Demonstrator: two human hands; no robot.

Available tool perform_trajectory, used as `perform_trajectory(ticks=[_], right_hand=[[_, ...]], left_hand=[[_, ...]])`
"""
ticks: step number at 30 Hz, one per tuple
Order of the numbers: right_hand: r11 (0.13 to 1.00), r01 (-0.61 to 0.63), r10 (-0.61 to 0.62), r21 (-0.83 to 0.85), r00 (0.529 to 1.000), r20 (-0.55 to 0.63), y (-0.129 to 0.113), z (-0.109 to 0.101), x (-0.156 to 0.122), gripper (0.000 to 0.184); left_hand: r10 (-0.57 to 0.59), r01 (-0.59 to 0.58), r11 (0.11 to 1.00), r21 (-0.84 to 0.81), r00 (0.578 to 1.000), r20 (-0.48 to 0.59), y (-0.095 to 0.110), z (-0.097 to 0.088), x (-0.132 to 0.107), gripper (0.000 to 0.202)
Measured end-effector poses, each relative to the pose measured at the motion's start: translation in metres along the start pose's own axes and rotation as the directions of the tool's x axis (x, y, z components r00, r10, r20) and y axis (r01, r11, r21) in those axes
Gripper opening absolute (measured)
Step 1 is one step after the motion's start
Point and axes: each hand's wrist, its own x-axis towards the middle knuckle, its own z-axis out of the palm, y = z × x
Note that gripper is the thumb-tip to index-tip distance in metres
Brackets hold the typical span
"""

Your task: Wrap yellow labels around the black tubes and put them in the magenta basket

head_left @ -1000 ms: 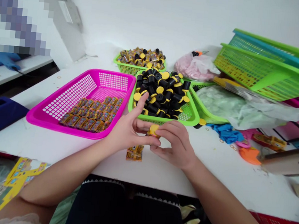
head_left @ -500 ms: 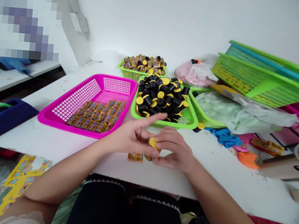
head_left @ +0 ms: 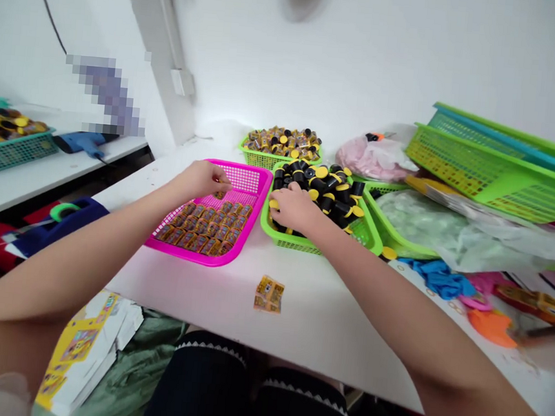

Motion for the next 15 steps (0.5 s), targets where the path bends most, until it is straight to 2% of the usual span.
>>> perform_trajectory(ticks=[3,5,8,10,12,15], right_hand=[[0.999,-0.024,0.022,-0.032,0.999,-0.049,-0.008,0.0,0.002,0.017],[1.0,0.007,-0.011,-0.025,0.986,-0.165,-0.008,-0.006,-0.007,0.02],[0.99,0.047,0.013,0.133,0.909,-0.417,-0.003,-0.018,-0.034,0.028],[0.947,0.029,0.15,0.321,0.841,-0.52,0.002,-0.024,-0.056,0.031],[0.877,0.018,0.284,0.481,0.787,-0.547,0.008,-0.025,-0.079,0.029],[0.657,0.006,0.467,0.754,0.782,-0.413,0.02,-0.019,-0.106,0.024]], left_hand=[[-0.047,0.039,0.993,0.11,0.997,0.066,-0.016,0.015,0.027,0.023],[-0.09,0.072,0.984,0.165,0.991,0.102,-0.024,0.026,0.035,0.021],[-0.148,0.104,0.965,0.242,0.975,0.168,-0.031,0.04,0.037,0.021],[-0.168,0.106,0.956,0.274,0.963,0.212,-0.034,0.045,0.038,0.026],[-0.172,0.099,0.951,0.294,0.957,0.236,-0.032,0.042,0.039,0.03],[-0.144,0.086,0.946,0.314,0.975,0.168,-0.016,0.028,0.036,0.039]])
